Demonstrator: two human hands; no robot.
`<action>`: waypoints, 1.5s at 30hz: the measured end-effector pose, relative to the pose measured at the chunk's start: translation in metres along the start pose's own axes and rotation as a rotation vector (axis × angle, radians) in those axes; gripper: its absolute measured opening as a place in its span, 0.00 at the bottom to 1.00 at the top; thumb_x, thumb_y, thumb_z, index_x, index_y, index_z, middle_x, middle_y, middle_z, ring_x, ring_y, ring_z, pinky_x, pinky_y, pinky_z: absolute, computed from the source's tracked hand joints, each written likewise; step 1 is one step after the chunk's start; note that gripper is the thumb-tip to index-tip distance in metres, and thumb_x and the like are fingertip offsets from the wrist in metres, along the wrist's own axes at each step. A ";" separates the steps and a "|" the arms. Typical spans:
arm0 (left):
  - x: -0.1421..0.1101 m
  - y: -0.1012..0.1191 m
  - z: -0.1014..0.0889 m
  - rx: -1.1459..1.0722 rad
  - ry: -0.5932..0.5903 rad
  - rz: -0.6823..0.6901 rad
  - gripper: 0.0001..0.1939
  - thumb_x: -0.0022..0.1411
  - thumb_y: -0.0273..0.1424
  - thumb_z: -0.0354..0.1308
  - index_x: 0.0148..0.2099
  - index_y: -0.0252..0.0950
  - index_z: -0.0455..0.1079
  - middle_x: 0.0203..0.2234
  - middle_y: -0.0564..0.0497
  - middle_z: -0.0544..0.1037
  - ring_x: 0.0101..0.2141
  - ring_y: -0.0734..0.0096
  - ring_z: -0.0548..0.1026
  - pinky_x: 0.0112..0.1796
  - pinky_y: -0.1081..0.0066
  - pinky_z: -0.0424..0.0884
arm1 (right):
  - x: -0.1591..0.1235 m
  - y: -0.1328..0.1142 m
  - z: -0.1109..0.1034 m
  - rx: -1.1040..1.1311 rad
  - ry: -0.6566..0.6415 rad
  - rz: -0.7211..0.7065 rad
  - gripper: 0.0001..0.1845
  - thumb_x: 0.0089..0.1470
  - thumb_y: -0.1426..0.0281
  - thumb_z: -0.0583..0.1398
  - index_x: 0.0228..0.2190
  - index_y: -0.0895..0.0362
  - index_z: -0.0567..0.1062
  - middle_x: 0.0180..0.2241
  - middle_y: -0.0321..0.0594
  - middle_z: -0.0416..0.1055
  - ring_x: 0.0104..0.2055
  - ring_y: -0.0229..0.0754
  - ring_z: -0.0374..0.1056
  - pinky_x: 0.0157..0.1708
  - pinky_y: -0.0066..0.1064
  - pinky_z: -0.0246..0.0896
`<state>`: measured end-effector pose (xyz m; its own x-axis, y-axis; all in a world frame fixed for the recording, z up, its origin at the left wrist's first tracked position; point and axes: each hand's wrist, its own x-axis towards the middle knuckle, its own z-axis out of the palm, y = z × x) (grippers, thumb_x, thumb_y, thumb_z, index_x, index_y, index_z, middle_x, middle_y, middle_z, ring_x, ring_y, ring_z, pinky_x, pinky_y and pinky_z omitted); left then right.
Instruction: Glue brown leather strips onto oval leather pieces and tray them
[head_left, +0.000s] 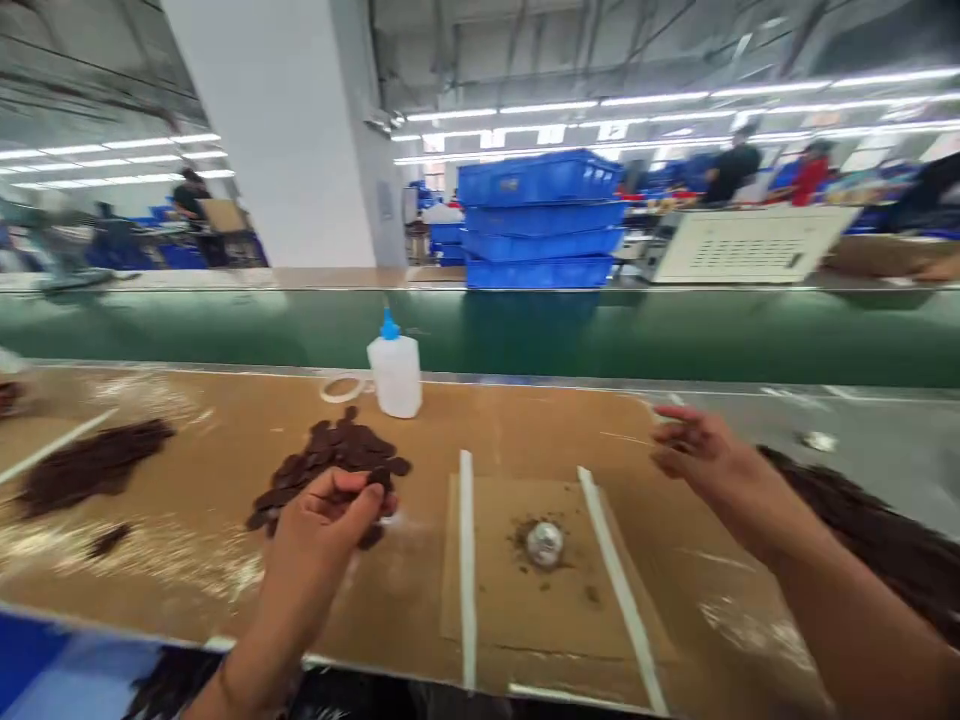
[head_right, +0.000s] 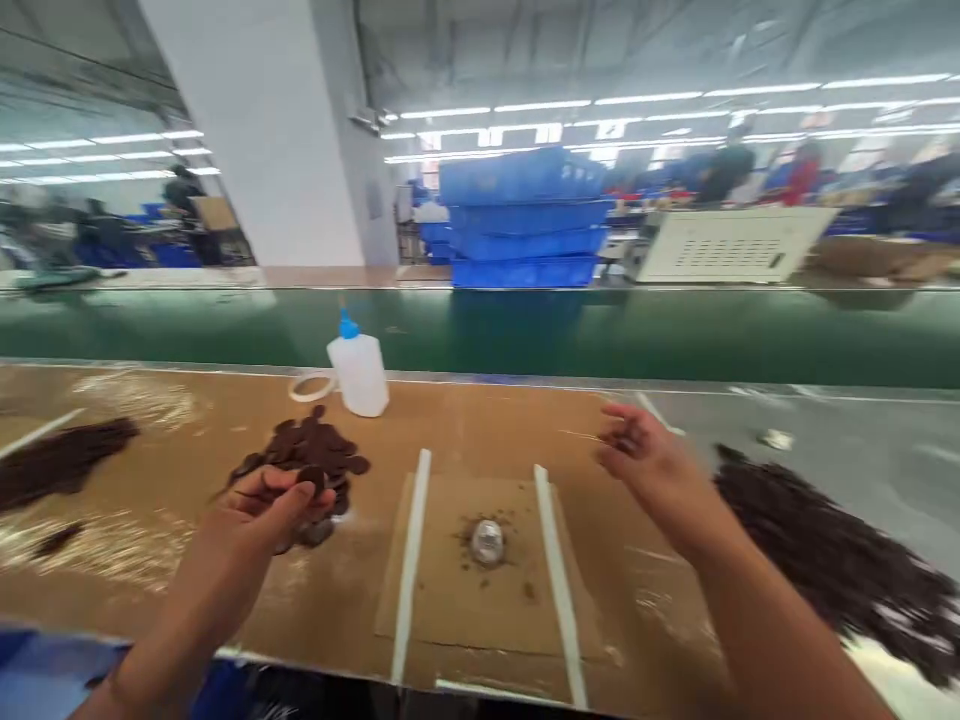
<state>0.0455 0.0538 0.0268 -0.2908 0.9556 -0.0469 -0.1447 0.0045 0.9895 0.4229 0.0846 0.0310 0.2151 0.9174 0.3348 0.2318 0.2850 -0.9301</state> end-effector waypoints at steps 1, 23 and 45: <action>0.008 -0.004 0.012 0.036 -0.046 -0.005 0.24 0.49 0.41 0.76 0.37 0.35 0.66 0.29 0.48 0.82 0.32 0.67 0.82 0.31 0.80 0.71 | 0.000 0.001 -0.009 0.019 0.015 0.040 0.23 0.50 0.59 0.74 0.44 0.51 0.75 0.37 0.43 0.72 0.35 0.37 0.71 0.32 0.24 0.69; 0.050 -0.042 0.101 -0.105 -0.634 -0.235 0.26 0.56 0.33 0.74 0.53 0.33 0.68 0.37 0.47 0.84 0.36 0.66 0.83 0.41 0.76 0.81 | 0.003 0.005 0.090 0.504 -0.432 0.246 0.21 0.44 0.64 0.77 0.37 0.57 0.77 0.32 0.36 0.77 0.31 0.36 0.75 0.32 0.24 0.73; 0.056 -0.047 0.095 -0.132 -0.627 -0.057 0.20 0.52 0.29 0.76 0.48 0.38 0.79 0.47 0.48 0.80 0.41 0.65 0.82 0.44 0.77 0.80 | -0.014 -0.021 0.046 -0.193 -0.566 0.061 0.09 0.54 0.62 0.70 0.33 0.55 0.83 0.31 0.37 0.78 0.32 0.40 0.72 0.29 0.28 0.65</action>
<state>0.1261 0.1349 -0.0092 0.3236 0.9458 0.0292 -0.2703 0.0628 0.9607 0.3710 0.0781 0.0392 -0.2933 0.9508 0.1000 0.4145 0.2208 -0.8829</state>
